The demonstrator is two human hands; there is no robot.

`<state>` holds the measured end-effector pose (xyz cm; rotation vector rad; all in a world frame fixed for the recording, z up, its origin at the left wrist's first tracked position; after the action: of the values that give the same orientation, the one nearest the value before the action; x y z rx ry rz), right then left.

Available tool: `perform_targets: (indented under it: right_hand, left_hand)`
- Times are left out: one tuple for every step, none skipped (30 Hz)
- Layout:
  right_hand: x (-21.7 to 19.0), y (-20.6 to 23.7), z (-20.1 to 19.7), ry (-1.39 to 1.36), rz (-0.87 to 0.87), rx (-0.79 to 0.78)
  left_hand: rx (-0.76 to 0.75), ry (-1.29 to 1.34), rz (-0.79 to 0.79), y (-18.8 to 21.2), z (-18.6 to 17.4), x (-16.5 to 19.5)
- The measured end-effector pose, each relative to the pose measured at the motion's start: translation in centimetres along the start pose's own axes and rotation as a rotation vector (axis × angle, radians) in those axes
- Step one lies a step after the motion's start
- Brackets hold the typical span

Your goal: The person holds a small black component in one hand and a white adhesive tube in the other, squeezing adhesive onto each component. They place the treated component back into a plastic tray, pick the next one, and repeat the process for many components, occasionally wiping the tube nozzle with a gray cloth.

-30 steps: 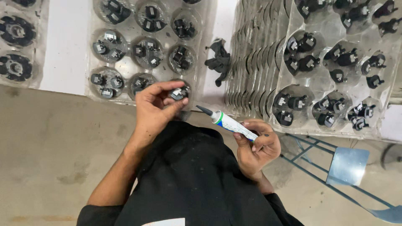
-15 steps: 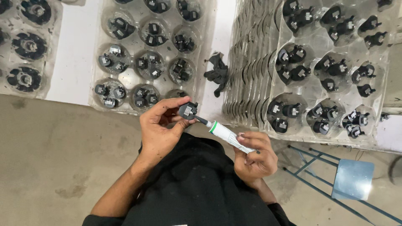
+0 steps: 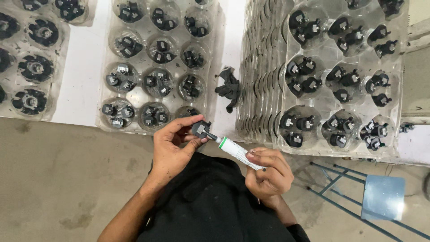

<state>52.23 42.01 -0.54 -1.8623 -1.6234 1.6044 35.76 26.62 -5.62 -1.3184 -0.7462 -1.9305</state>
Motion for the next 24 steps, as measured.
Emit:
perform_targets:
  right_hand:
    - [-0.1, 0.1, 0.0, 0.004, 0.004, -0.005]
    - [-0.1, 0.2, 0.0, 0.008, 0.008, -0.009]
    - [-0.2, 0.3, 0.0, 0.002, 0.007, -0.004]
    - [-0.2, 0.3, 0.1, -0.003, 0.005, 0.002]
    - [-0.3, 0.3, 0.1, -0.007, 0.002, 0.008]
    - [-0.3, 0.4, 0.1, -0.006, 0.008, 0.005]
    - [-0.4, 0.4, 0.1, -0.005, 0.015, 0.001]
    - [-0.4, 0.5, 0.1, -0.004, 0.023, -0.003]
    - [-0.5, 0.5, 0.1, 0.004, 0.019, -0.001]
    - [-0.5, 0.5, 0.1, 0.011, 0.015, 0.000]
    - [-0.5, 0.5, 0.1, 0.017, 0.011, 0.003]
    - [-0.6, 0.5, 0.1, 0.017, 0.013, 0.002]
    - [-0.7, 0.5, 0.1, 0.017, 0.014, -0.001]
    - [-0.7, 0.5, 0.1, 0.019, 0.016, -0.002]
    - [-0.8, 0.5, 0.1, 0.019, 0.015, -0.003]
    - [-0.8, 0.5, 0.1, 0.017, 0.014, -0.005]
    - [-0.8, 0.5, 0.1, 0.016, 0.013, -0.008]
    - [-0.9, 0.5, 0.1, 0.015, 0.018, -0.006]
    - [-1.0, 0.5, 0.1, 0.014, 0.023, -0.005]
    - [-1.0, 0.6, 0.1, 0.014, 0.029, -0.004]
    - [-1.0, 0.6, 0.1, 0.017, 0.033, -0.006]
    - [-1.1, 0.7, 0.1, 0.021, 0.038, -0.007]
    - [-1.2, 0.8, 0.2, 0.025, 0.043, -0.009]
    - [-1.3, 0.9, 0.2, 0.026, 0.042, 0.000]
  left_hand:
    - [-0.009, 0.009, -0.002, 0.1, -0.1, -0.2]
    - [-0.018, 0.018, -0.003, 0.1, -0.2, -0.3]
    - [-0.016, 0.022, -0.006, 0.2, -0.3, -0.4]
    - [-0.013, 0.028, -0.009, 0.2, -0.3, -0.6]
    - [-0.012, 0.033, -0.011, 0.2, -0.3, -0.7]
    - [-0.011, 0.036, -0.011, 0.3, -0.3, -0.8]
    - [-0.009, 0.040, -0.014, 0.3, -0.4, -0.8]
    - [-0.007, 0.042, -0.017, 0.4, -0.4, -0.9]
    - [-0.009, 0.039, -0.019, 0.4, -0.4, -0.9]
    - [-0.009, 0.037, -0.020, 0.4, -0.4, -0.9]
    - [-0.010, 0.033, -0.022, 0.5, -0.5, -0.8]
    - [-0.004, 0.036, -0.028, 0.5, -0.5, -0.8]
    - [0.003, 0.040, -0.035, 0.6, -0.6, -0.8]
    - [0.008, 0.044, -0.042, 0.6, -0.6, -0.8]
    - [0.007, 0.046, -0.034, 0.6, -0.6, -0.8]
    - [0.009, 0.048, -0.028, 0.6, -0.6, -0.9]
    - [0.010, 0.051, -0.021, 0.6, -0.7, -1.0]
    - [0.013, 0.075, -0.029, 0.7, -0.7, -1.1]
    - [0.016, 0.100, -0.037, 0.7, -0.8, -1.4]
    - [0.019, 0.124, -0.047, 0.8, -0.9, -1.7]
    - [0.015, 0.167, -0.054, 0.7, -0.9, -2.0]
    - [0.011, 0.209, -0.061, 0.8, -1.0, -2.3]
    - [0.007, 0.252, -0.068, 0.9, -1.1, -2.7]
    - [-0.002, 0.261, -0.085, 1.0, -1.1, -3.2]
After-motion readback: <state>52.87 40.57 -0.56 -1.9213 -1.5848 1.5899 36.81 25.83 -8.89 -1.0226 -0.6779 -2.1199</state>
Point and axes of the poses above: each hand's wrist, its own y-axis away from the middle knuckle, its own z-axis out of the palm, x = y × z, the point moved 3 cm from there along -y, towards the middle knuckle, and after that the axes turned 1 degree about x, right-handed, at the moved point
